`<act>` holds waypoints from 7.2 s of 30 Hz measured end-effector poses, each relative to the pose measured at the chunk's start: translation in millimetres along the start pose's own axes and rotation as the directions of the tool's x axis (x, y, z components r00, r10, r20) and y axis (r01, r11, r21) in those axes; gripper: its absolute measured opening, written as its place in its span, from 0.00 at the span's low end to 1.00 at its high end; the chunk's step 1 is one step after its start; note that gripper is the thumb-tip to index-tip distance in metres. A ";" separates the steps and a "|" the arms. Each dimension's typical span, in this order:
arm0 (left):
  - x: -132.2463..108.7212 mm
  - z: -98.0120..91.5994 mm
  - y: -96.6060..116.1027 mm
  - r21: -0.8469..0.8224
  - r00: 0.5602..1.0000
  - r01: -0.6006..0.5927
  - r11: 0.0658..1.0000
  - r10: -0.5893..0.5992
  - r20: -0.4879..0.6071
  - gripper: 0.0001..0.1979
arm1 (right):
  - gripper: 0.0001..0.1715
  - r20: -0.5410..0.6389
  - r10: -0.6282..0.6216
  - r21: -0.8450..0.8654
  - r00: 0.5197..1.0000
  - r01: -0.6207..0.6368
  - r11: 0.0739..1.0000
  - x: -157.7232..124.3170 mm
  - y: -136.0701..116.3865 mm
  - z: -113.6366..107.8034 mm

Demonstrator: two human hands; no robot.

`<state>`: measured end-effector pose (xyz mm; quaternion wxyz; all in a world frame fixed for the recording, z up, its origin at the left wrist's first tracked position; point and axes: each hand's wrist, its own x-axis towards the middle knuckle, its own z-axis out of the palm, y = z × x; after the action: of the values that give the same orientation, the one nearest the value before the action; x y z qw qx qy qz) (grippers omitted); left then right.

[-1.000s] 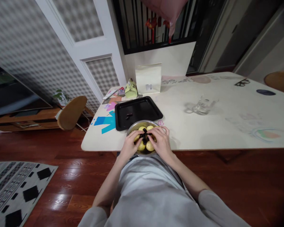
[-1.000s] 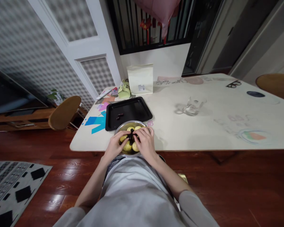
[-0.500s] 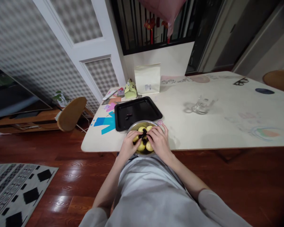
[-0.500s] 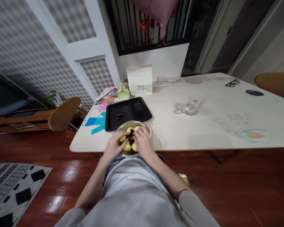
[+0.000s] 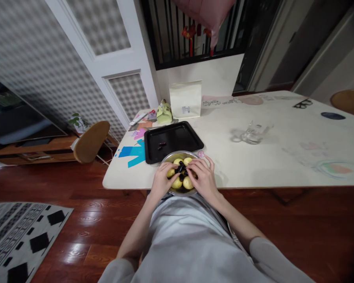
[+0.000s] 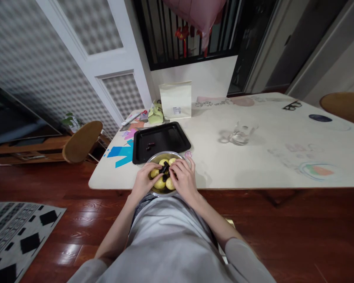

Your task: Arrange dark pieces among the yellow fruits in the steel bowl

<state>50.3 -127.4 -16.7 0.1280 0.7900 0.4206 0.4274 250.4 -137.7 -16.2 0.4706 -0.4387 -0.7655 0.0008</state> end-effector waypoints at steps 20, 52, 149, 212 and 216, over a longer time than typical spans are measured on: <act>-2.1 -31.4 11.2 -0.054 0.987 0.056 0.997 -0.047 0.155 0.09 | 0.07 -0.027 0.002 0.035 1.000 -0.001 0.999 -2.4 0.0 3.0; -4.0 -21.6 -7.4 -0.033 0.982 0.037 0.999 -0.030 0.185 0.11 | 0.07 0.143 -0.084 0.144 0.986 0.063 0.988 1.3 -12.0 12.3; 89.8 -40.5 -142.6 0.112 0.923 0.039 0.993 -0.078 0.377 0.03 | 0.06 -0.060 -0.087 0.117 0.994 0.093 0.989 -6.3 1.5 2.1; 3.4 -30.9 27.2 0.061 0.998 0.040 0.997 -0.043 0.038 0.05 | 0.05 0.193 -0.117 0.071 0.974 0.105 0.992 -3.8 6.3 -27.5; 0.9 -21.8 28.9 0.078 0.995 0.052 0.996 -0.059 0.085 0.05 | 0.06 0.207 -0.118 0.080 0.971 0.103 0.991 -3.6 6.8 -29.3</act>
<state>49.5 -147.9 13.3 0.1281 0.8002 0.4524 0.3724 276.7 -148.0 -5.3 0.4007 -0.3764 -0.8340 0.0477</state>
